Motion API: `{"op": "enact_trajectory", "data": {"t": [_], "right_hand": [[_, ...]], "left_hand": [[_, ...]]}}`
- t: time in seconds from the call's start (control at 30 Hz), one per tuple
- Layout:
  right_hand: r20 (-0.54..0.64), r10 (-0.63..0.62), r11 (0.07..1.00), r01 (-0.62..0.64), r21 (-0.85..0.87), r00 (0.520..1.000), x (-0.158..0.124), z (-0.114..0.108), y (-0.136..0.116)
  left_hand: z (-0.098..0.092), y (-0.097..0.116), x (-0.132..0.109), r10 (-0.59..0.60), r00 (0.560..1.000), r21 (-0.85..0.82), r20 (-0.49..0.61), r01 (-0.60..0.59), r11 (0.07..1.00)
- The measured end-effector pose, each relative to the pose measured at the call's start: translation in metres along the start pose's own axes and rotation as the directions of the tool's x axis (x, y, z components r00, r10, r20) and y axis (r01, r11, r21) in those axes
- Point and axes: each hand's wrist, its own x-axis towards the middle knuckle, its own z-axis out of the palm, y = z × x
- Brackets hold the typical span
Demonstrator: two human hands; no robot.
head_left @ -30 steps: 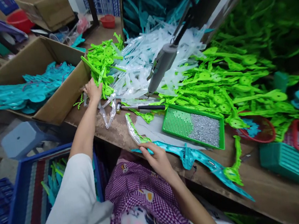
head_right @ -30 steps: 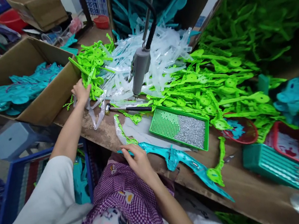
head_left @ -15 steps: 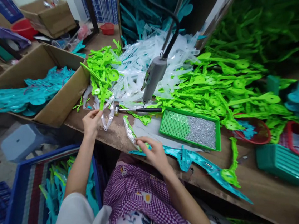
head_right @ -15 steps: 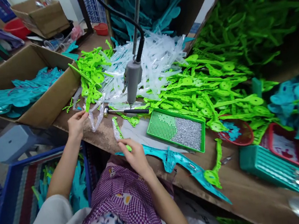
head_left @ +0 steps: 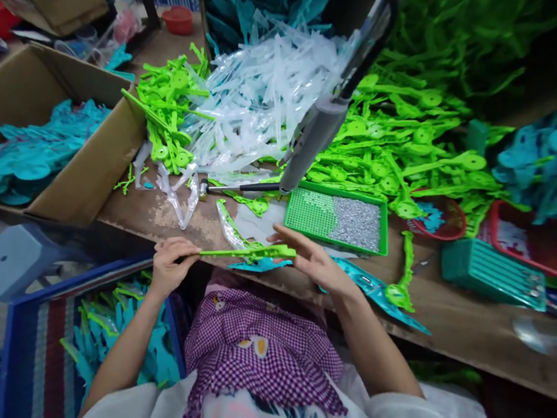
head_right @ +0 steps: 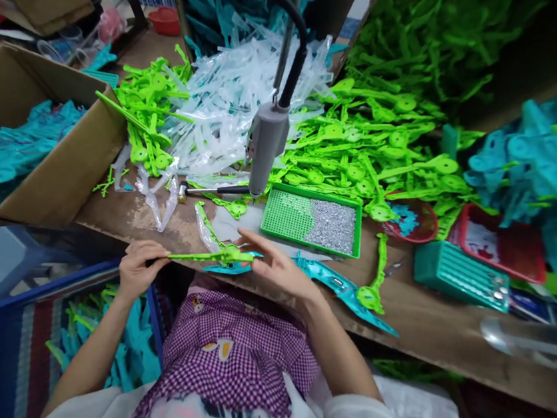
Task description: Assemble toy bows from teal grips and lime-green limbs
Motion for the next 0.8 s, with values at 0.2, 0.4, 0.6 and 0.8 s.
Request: {"op": "enact_trajectory", "data": {"t": [0.2, 0.4, 0.6, 0.8], "right_hand": [[0.144, -0.003, 0.983, 0.029, -0.180, 0.990, -0.034, 0.021, -0.011], [-0.090, -0.121, 0.913, 0.075, -0.402, 0.989, -0.012, 0.027, 0.028], [-0.068, -0.126, 0.827, 0.067, -0.558, 0.990, -0.001, 0.016, 0.055], [-0.012, -0.111, 0.796, 0.081, -0.600, 0.994, 0.014, 0.019, 0.063]], "left_hand": [[0.019, -0.015, 0.046, 0.186, 0.982, -0.007, 0.018, -0.186, 0.983], [0.043, -0.043, 0.059, 0.047, 0.996, 0.223, 0.082, -0.064, 0.973], [0.065, -0.054, 0.035, -0.062, 0.958, 0.336, 0.281, -0.037, 0.941], [0.068, -0.040, 0.036, -0.095, 0.884, 0.334, 0.458, -0.072, 0.940]]}}
